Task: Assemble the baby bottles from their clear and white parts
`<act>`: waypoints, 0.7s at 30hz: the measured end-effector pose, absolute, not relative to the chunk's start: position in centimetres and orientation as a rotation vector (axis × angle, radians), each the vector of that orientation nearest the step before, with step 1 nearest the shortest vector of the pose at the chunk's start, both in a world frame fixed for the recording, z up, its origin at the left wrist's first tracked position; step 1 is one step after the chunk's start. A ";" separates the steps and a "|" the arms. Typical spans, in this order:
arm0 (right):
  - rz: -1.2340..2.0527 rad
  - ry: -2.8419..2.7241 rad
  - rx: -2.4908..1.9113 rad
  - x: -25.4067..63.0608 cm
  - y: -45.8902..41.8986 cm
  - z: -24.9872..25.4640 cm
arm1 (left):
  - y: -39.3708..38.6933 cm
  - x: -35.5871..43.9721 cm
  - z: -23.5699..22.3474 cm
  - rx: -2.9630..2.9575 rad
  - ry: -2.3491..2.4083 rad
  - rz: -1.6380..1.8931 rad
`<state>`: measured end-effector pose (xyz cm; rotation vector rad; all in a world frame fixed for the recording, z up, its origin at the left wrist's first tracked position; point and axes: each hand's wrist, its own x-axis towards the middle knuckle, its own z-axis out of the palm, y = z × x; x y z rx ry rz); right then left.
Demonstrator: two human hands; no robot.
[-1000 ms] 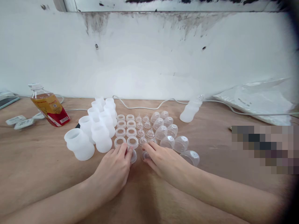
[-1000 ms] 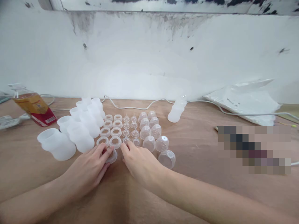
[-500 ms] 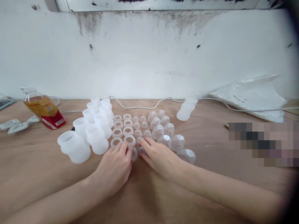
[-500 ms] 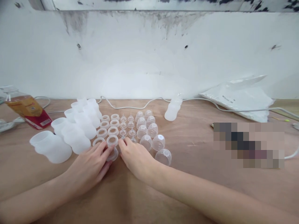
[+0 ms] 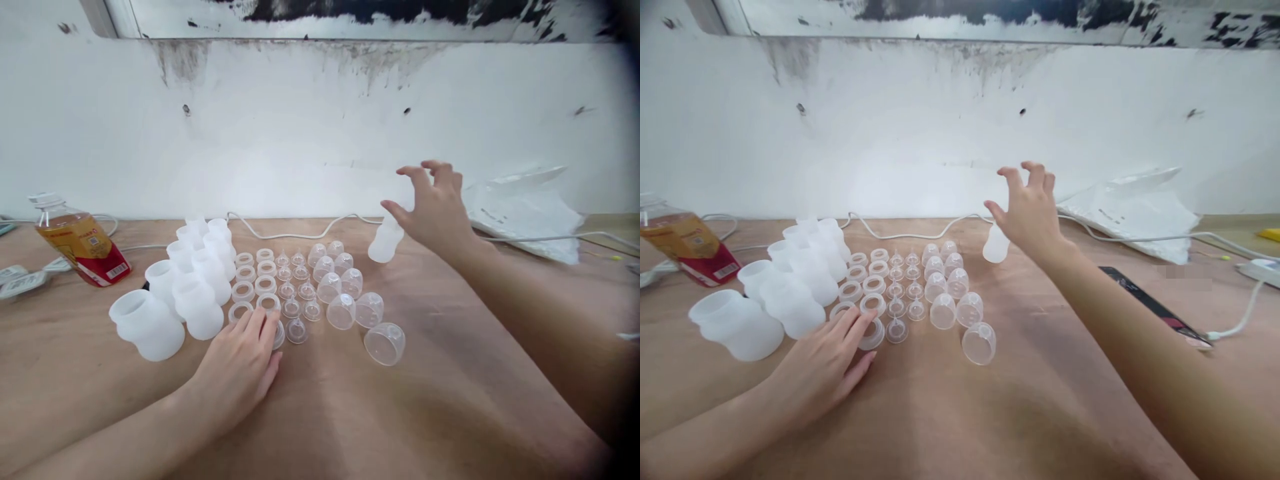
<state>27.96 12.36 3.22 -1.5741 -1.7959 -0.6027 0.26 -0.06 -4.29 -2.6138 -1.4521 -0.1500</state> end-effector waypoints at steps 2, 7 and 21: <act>-0.481 -1.855 -1.749 30.1 14.4 2.8 | -0.3 0.3 -4.2 -2.620 -1.425 -0.214; -0.416 -1.954 -1.845 30.4 13.1 2.5 | -0.9 0.0 -3.2 -2.597 -1.293 -0.484; 0.176 -2.299 -1.107 20.5 -0.7 4.8 | -1.3 4.4 2.4 -2.835 -1.503 -0.929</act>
